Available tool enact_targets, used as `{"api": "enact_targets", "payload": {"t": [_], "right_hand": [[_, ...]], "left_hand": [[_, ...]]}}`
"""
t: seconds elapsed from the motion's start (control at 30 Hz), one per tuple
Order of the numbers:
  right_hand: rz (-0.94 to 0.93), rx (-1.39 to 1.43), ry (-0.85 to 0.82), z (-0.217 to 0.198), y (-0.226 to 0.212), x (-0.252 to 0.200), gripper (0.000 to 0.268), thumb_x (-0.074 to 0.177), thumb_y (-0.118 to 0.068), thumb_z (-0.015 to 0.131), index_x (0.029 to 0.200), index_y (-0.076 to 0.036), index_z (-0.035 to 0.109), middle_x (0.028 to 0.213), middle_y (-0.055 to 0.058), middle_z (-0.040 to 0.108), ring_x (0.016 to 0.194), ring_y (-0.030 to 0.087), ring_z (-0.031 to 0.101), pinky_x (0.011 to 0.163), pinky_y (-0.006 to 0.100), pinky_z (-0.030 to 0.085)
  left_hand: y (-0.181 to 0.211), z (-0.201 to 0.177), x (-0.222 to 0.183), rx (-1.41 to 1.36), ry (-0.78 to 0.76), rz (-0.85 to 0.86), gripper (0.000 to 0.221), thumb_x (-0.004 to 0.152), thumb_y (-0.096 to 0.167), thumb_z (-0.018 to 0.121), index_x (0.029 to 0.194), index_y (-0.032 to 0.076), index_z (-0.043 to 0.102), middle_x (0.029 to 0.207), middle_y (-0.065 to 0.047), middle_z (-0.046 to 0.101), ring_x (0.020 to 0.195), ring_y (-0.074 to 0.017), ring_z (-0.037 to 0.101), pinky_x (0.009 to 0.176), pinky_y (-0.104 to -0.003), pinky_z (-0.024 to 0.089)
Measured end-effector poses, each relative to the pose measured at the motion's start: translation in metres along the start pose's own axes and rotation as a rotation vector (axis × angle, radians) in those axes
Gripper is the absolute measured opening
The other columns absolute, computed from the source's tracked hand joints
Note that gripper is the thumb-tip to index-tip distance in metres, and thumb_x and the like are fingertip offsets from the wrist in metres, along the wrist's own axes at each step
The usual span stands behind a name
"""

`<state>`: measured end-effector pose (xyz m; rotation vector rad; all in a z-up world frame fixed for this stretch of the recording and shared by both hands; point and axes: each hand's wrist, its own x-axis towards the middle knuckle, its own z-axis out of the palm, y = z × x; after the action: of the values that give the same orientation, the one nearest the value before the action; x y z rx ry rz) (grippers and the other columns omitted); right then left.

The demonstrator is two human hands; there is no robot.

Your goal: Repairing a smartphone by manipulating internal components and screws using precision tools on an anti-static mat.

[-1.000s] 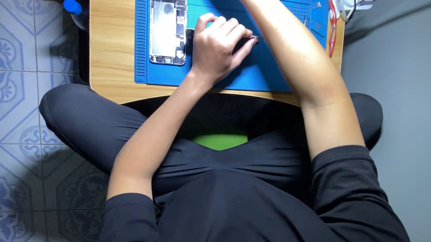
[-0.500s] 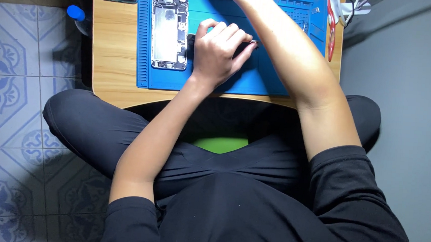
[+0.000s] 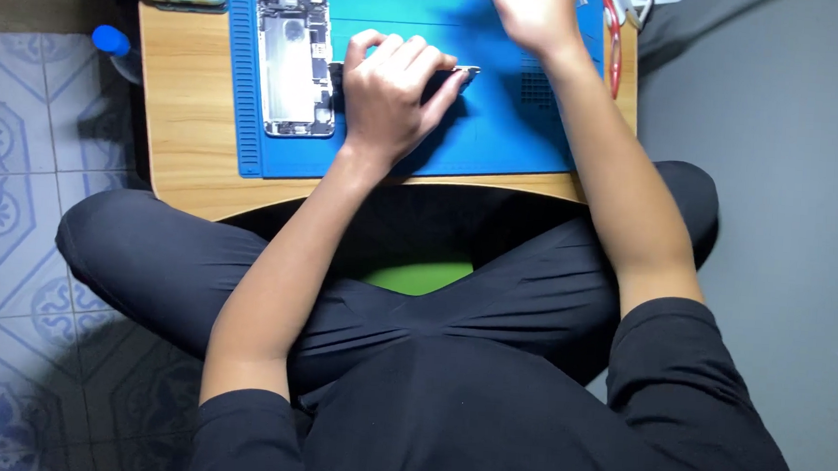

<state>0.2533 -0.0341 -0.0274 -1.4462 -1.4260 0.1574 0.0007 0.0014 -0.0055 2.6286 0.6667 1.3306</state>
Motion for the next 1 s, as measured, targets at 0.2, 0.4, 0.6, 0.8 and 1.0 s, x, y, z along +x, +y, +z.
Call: {"api": "enact_targets", "payload": {"t": [0.2,0.4,0.6,0.8,1.0], "right_hand": [[-0.012,0.065,0.009,-0.010,-0.070,-0.023,0.012,0.110,-0.003,0.070,0.116,0.007,0.073,0.103,0.015,0.078,0.082,0.019,0.072,0.069,0.030,0.062],[-0.145,-0.209,0.026,-0.001,-0.068,-0.046,0.033,0.103,0.007,0.077,0.129,-0.004,0.061,0.106,0.012,0.083,0.082,0.018,0.080,0.067,0.026,0.064],[-0.203,-0.370,0.071,0.009,-0.056,-0.057,0.039,0.096,0.006,0.083,0.127,-0.002,0.061,0.113,0.012,0.082,0.088,0.022,0.084,0.072,0.029,0.068],[-0.103,-0.548,-0.029,0.007,-0.042,-0.069,0.071,0.099,-0.003,0.085,0.154,-0.022,0.043,0.107,0.001,0.083,0.091,0.014,0.082,0.072,0.027,0.067],[-0.120,-0.641,0.001,0.004,-0.038,-0.074,0.076,0.101,-0.006,0.087,0.157,-0.023,0.040,0.098,-0.002,0.082,0.082,0.012,0.079,0.068,0.028,0.059]], "left_hand": [[0.000,-0.002,0.002,0.012,0.007,0.004,0.016,0.101,0.029,0.081,0.094,0.015,0.077,0.086,0.002,0.071,0.073,-0.0175,0.060,0.099,-0.037,0.037],[0.001,-0.004,0.001,0.023,-0.002,0.023,0.016,0.102,0.029,0.082,0.094,0.016,0.077,0.086,0.002,0.070,0.073,-0.0179,0.059,0.099,-0.036,0.037],[0.002,-0.006,0.005,0.009,0.002,0.018,0.016,0.100,0.028,0.082,0.094,0.015,0.076,0.086,0.001,0.069,0.074,-0.0195,0.060,0.099,-0.036,0.037],[0.003,-0.005,0.002,0.021,-0.002,0.023,0.016,0.102,0.029,0.082,0.094,0.015,0.076,0.086,0.001,0.069,0.073,-0.0192,0.059,0.099,-0.036,0.037],[0.001,-0.004,0.003,0.043,0.004,0.039,0.016,0.103,0.028,0.082,0.094,0.016,0.077,0.087,0.002,0.069,0.073,-0.0184,0.058,0.099,-0.036,0.037]]}}
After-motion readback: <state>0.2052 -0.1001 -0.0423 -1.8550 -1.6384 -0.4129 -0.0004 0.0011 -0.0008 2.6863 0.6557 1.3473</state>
